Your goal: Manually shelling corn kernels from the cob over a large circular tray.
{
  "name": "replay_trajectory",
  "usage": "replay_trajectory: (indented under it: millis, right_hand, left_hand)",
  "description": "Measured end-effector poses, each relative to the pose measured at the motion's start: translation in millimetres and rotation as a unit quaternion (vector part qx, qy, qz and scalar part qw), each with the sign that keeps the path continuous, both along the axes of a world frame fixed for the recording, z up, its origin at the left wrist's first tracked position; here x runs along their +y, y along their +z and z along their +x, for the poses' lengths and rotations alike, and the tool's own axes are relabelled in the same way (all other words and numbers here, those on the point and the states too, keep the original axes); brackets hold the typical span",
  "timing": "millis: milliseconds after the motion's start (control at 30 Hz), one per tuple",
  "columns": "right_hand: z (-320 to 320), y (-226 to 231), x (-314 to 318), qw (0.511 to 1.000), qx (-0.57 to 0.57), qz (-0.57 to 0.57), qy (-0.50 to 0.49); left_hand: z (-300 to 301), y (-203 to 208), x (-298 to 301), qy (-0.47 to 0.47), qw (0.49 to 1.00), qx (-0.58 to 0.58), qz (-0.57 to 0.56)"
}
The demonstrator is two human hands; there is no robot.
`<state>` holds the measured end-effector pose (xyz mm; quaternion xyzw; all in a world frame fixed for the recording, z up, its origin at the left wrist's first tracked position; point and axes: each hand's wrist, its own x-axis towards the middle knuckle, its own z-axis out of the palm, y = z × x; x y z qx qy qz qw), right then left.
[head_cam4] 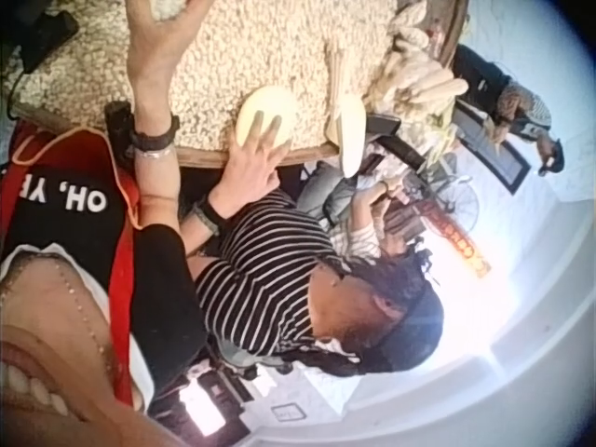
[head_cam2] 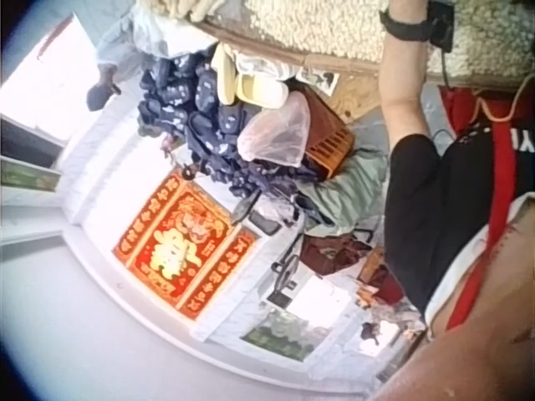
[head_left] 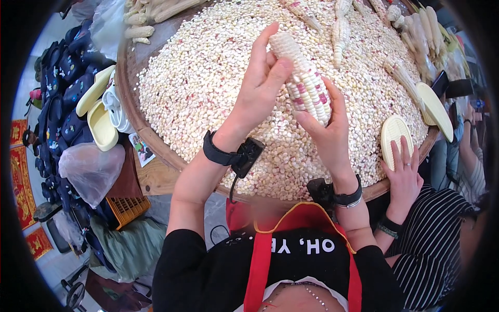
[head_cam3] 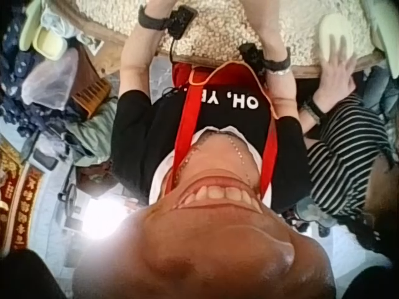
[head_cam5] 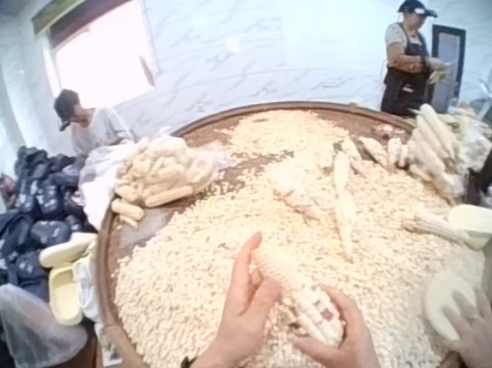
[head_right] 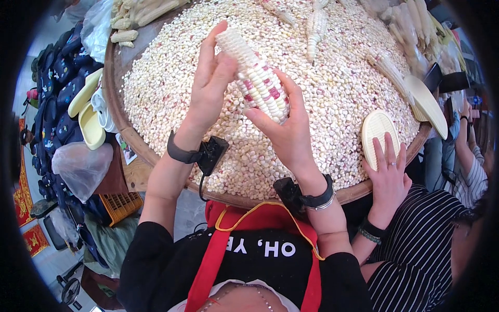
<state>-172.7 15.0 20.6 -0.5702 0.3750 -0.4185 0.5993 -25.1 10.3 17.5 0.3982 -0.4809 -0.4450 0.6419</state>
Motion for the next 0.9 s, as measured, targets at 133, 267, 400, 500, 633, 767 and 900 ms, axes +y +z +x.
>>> replay_trajectory:
  millis: [133,267,400,500,633,767,900]
  right_hand:
    - [0,-11,-1,0.998,0.037,-0.057,-0.005]
    - [0,-14,-2,0.997,0.045,-0.055,-0.004]
    - [4,-10,1,1.000,-0.015,0.021,0.003]
    - [-4,-1,-3,0.976,-0.081,0.195,0.059]
    - [-4,-6,-2,0.985,-0.051,0.155,0.053]
    - [-2,-6,1,0.989,0.008,0.139,0.044]
    - [-3,-1,-1,0.984,0.006,0.159,0.079]
  left_hand:
    - [-4,-3,0,0.029,0.998,0.034,-0.035]
    - [3,0,0,0.019,0.999,-0.038,-0.007]
    - [5,-1,-1,0.025,1.000,-0.010,0.005]
    - [3,-3,-1,0.018,0.999,0.046,-0.007]
    - [-1,0,0,-0.006,1.000,0.005,0.007]
    - [-1,-3,1,0.004,1.000,-0.018,0.015]
    - [4,1,2,-0.032,0.997,-0.018,0.066]
